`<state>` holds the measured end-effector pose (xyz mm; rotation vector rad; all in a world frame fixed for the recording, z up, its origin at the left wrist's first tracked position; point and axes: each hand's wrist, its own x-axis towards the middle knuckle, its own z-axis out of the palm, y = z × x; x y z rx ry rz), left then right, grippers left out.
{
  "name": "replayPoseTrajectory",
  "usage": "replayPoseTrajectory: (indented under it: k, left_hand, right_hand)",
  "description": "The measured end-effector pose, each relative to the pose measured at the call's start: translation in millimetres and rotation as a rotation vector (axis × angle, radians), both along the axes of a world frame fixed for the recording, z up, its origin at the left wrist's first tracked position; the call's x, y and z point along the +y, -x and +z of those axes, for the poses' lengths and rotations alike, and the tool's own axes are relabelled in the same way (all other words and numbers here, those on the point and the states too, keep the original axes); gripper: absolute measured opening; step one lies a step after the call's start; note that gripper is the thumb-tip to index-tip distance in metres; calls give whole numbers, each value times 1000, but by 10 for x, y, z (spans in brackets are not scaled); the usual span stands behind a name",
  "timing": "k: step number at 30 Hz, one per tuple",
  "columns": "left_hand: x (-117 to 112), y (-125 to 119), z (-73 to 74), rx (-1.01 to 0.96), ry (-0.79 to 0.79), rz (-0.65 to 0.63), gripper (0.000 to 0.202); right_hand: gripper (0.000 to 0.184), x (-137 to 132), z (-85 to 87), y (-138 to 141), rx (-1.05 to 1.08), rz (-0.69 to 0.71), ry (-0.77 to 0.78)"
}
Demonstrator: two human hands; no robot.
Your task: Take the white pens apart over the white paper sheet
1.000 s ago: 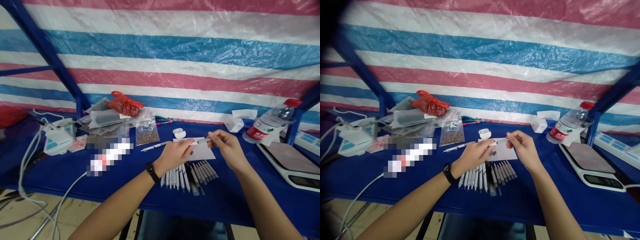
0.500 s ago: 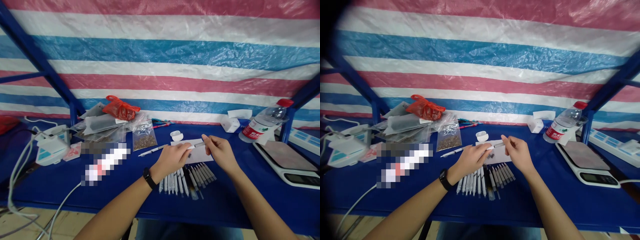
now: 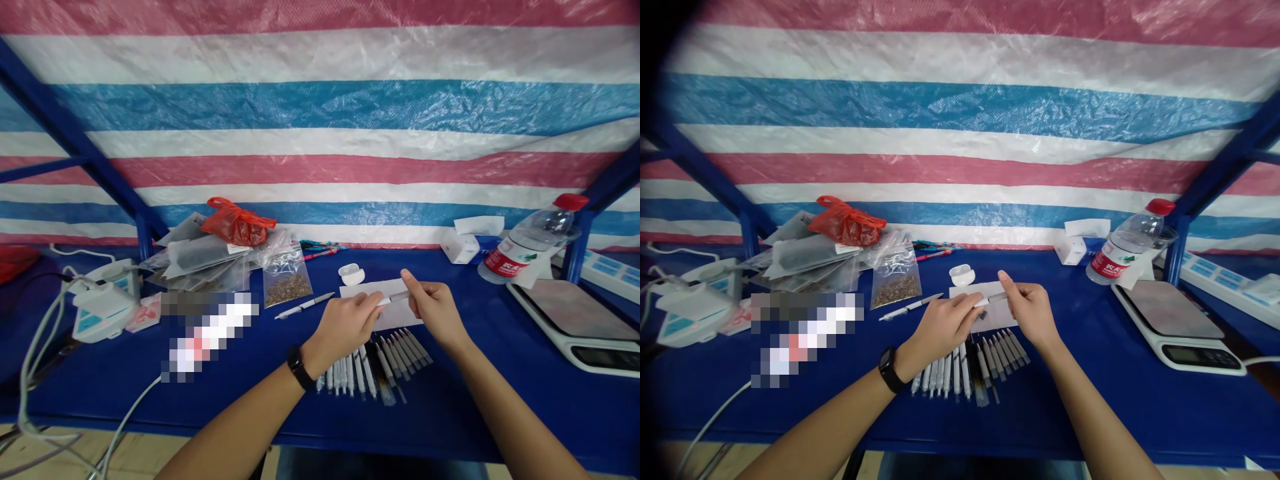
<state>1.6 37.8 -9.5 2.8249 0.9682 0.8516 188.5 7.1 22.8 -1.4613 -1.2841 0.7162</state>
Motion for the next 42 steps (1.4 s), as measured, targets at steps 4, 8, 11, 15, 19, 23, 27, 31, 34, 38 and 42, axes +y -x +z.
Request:
replayPoseTrajectory:
  k: [4, 8, 11, 15, 19, 23, 27, 31, 34, 38, 42]
  left_hand:
    - [34, 26, -8, -64, -14, 51, 31]
    - [43, 49, -11, -39, -82, 25, 30]
    - [16, 31, -15, 50, -169, 25, 27]
    - [2, 8, -34, 117, -284, 26, 21]
    - [56, 33, -42, 124, -303, 60, 19]
    - [102, 62, -31, 121, -324, 62, 19]
    - [88, 50, -53, 116, -344, 42, 18]
    - [74, 21, -55, 170, -295, 55, 26]
    - [105, 38, 18, 226, -236, 96, 24]
    - [179, 157, 177, 256, -102, 186, 11]
    - [262, 393, 323, 258, 19, 279, 8]
  right_hand:
    - [56, -7, 19, 38, 108, 128, -27]
    - [48, -55, 49, 104, 106, 188, -87]
    - [55, -84, 29, 102, 100, 151, -92]
    - [63, -84, -3, 66, 175, 109, -58]
    - [64, -71, 7, 82, 177, 152, -30]
    - [64, -65, 6, 132, 159, 202, -87]
    - [68, -68, -27, 167, 135, 188, -116]
    - [70, -68, -36, 183, 219, 98, -60]
    - [67, -63, -22, 172, 205, 122, 7]
    - [64, -89, -18, 150, 62, 146, -19]
    - [59, -144, -31, 173, -140, 156, -131]
